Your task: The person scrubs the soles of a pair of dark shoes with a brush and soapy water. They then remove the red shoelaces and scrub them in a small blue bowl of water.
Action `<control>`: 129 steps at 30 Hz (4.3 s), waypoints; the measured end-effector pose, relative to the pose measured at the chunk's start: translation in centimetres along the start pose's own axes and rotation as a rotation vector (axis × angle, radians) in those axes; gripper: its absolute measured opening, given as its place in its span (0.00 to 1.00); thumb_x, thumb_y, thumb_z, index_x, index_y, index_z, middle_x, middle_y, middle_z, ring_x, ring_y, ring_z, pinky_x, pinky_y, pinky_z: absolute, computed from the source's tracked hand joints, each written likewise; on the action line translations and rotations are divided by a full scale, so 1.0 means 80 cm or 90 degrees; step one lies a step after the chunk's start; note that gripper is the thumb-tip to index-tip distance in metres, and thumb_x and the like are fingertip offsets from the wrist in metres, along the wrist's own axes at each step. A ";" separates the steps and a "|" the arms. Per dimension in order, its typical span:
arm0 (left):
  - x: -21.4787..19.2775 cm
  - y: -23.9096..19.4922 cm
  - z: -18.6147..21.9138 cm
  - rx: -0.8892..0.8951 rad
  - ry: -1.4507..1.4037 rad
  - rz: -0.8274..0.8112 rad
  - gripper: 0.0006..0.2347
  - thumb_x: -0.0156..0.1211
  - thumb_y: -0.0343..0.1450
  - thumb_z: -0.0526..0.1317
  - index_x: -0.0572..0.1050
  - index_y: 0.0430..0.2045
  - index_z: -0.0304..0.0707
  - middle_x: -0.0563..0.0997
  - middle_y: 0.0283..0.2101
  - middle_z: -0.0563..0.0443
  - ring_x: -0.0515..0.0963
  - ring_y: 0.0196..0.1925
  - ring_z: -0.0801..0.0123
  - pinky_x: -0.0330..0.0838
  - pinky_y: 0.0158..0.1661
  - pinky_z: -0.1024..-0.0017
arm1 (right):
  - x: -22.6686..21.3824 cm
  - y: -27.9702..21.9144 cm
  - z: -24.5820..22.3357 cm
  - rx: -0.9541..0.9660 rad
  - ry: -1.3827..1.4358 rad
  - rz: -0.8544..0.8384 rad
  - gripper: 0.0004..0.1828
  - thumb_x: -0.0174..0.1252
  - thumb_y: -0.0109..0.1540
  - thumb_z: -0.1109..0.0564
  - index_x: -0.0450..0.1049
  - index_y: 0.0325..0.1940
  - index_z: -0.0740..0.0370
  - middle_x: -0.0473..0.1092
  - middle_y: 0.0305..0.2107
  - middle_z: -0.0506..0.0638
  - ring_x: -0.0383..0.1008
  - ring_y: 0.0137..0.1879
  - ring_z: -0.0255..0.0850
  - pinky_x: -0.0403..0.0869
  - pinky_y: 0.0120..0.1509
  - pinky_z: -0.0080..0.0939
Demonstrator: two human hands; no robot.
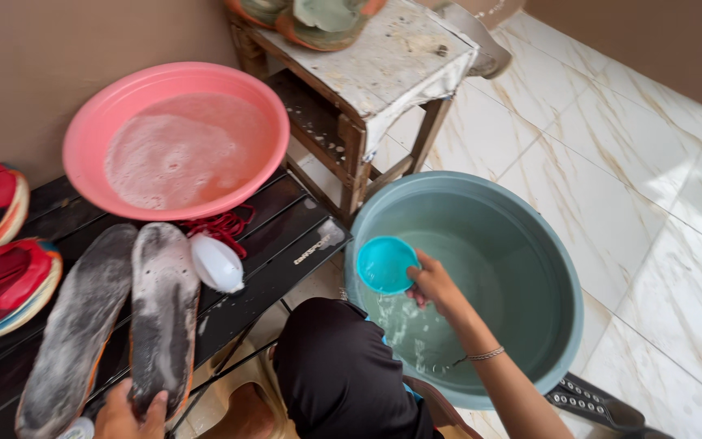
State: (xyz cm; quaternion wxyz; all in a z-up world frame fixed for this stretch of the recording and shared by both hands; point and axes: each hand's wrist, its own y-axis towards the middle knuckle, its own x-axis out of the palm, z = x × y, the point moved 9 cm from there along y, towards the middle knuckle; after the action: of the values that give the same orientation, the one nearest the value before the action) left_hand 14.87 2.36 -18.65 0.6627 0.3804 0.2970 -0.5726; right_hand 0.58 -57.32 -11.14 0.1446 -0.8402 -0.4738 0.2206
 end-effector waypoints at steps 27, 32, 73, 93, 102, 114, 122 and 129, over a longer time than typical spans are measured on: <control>-0.180 -0.029 0.183 -0.032 -0.252 0.091 0.14 0.42 0.73 0.33 0.69 0.52 0.41 0.74 0.44 0.41 0.79 0.42 0.42 0.71 0.37 0.51 | 0.288 -0.080 -0.327 -0.648 -0.720 0.096 0.15 0.49 0.68 0.46 0.73 0.47 0.58 0.74 0.36 0.56 0.69 0.52 0.57 0.73 0.45 0.61; -0.214 -0.040 0.203 0.080 -0.094 0.206 0.15 0.49 0.73 0.31 0.69 0.54 0.42 0.69 0.39 0.50 0.78 0.28 0.55 0.73 0.22 0.62 | 0.399 -0.068 -0.288 -0.685 -0.884 -0.038 0.23 0.48 0.65 0.38 0.72 0.51 0.57 0.74 0.45 0.53 0.62 0.59 0.55 0.64 0.61 0.58; -0.082 -0.019 0.134 -0.219 -0.356 -0.154 0.10 0.40 0.75 0.34 0.61 0.50 0.43 0.79 0.34 0.37 0.78 0.39 0.41 0.65 0.38 0.54 | 0.540 -0.240 -0.284 -0.855 -0.605 -0.688 0.08 0.58 0.60 0.60 0.75 0.27 0.50 0.76 0.28 0.39 0.74 0.45 0.37 0.48 0.64 0.53; -0.070 -0.029 0.124 -0.235 -0.383 -0.150 0.11 0.44 0.69 0.30 0.62 0.44 0.41 0.81 0.36 0.36 0.81 0.40 0.39 0.67 0.38 0.51 | 0.538 -0.274 -0.239 -0.791 -0.590 -0.804 0.07 0.59 0.64 0.60 0.75 0.31 0.52 0.70 0.28 0.42 0.66 0.44 0.40 0.53 0.60 0.46; -0.096 -0.024 0.145 -0.166 -0.358 -0.094 0.12 0.44 0.72 0.30 0.61 0.49 0.41 0.78 0.36 0.40 0.78 0.39 0.45 0.66 0.38 0.55 | 0.522 -0.251 -0.258 -0.772 -0.682 -0.744 0.07 0.58 0.64 0.55 0.79 0.32 0.51 0.67 0.21 0.40 0.64 0.38 0.38 0.51 0.58 0.43; -0.106 -0.022 0.143 -0.193 -0.314 -0.114 0.12 0.45 0.75 0.33 0.62 0.53 0.42 0.76 0.51 0.40 0.78 0.51 0.49 0.71 0.44 0.55 | 0.408 0.006 -0.397 -0.682 -0.689 -0.016 0.14 0.56 0.60 0.44 0.82 0.29 0.50 0.74 0.21 0.48 0.67 0.51 0.50 0.55 0.55 0.50; -0.101 -0.022 0.144 -0.181 -0.394 -0.108 0.16 0.55 0.71 0.31 0.60 0.51 0.43 0.74 0.49 0.44 0.76 0.50 0.57 0.69 0.47 0.61 | 0.434 -0.203 -0.391 -0.942 -0.448 -0.247 0.02 0.63 0.59 0.56 0.78 0.32 0.55 0.77 0.29 0.44 0.68 0.40 0.42 0.58 0.56 0.50; -0.085 -0.017 0.134 -0.104 -0.381 -0.043 0.18 0.60 0.68 0.30 0.63 0.49 0.36 0.75 0.46 0.44 0.76 0.46 0.58 0.69 0.48 0.63 | 0.535 -0.226 -0.259 -1.020 -0.632 -0.510 0.14 0.60 0.64 0.54 0.66 0.27 0.57 0.66 0.20 0.43 0.60 0.38 0.45 0.54 0.48 0.46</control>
State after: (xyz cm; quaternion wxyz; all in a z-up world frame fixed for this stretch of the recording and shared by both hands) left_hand 11.98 -3.15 -7.54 0.7298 0.1305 0.1466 -0.6549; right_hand 17.29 -12.00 4.85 -0.6088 -0.2837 -0.7344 0.0975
